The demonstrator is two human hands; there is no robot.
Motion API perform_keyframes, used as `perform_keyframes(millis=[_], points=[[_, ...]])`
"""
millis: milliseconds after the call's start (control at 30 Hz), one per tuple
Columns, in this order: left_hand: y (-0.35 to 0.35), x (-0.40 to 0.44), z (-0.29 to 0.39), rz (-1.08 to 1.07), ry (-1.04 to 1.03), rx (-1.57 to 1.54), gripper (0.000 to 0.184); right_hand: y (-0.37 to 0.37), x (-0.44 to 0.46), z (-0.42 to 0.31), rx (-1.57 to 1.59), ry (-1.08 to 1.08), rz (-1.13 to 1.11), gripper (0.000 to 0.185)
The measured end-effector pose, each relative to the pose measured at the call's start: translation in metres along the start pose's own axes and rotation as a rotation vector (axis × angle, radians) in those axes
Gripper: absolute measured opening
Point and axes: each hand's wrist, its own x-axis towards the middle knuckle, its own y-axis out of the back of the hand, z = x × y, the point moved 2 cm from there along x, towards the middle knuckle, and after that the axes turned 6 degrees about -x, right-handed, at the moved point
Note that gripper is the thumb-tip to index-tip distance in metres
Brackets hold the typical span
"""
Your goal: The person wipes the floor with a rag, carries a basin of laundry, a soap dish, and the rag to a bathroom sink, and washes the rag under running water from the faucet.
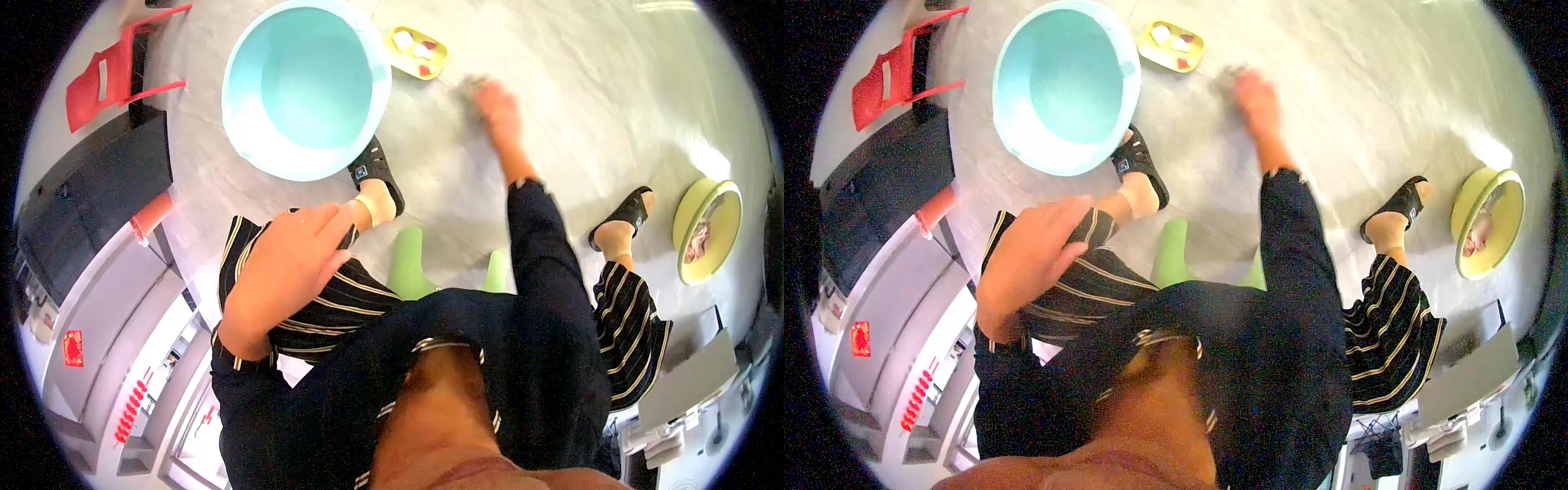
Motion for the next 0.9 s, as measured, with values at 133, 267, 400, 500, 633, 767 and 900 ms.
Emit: perform_keyframes(millis=[133,267,400,500,633,767,900], points=[[0.011,-0.005,-0.005,0.099,-0.102,-0.01,0.056,0.037,0.04,0.094,-0.081,-0.194,0.302,0.035],[0.021,-0.016,-0.016,0.097,-0.065,-0.075,0.056,-0.004,-0.005,0.016,0.195,0.126,0.399,0.039],[0.017,-0.025,-0.015,0.202,-0.196,-0.116,0.05,-0.018,-0.1,-0.153,0.413,0.503,-0.222,0.042],[0.005,-0.03,-0.02,0.153,-0.15,-0.084,0.053,-0.054,-0.129,-0.206,0.093,0.701,0.014,0.044],[0.003,-0.031,-0.027,0.208,-0.117,0.007,0.054,-0.031,-0.048,-0.128,-0.113,0.363,0.066,0.05],[0.006,-0.023,-0.014,0.274,-0.247,-0.019,0.051,-0.001,-0.019,0.018,-0.101,-0.117,0.118,0.047],[0.006,-0.011,0.002,0.203,-0.202,0.039,0.051,0.013,-0.055,0.109,0.184,-0.434,-0.059,0.044]])
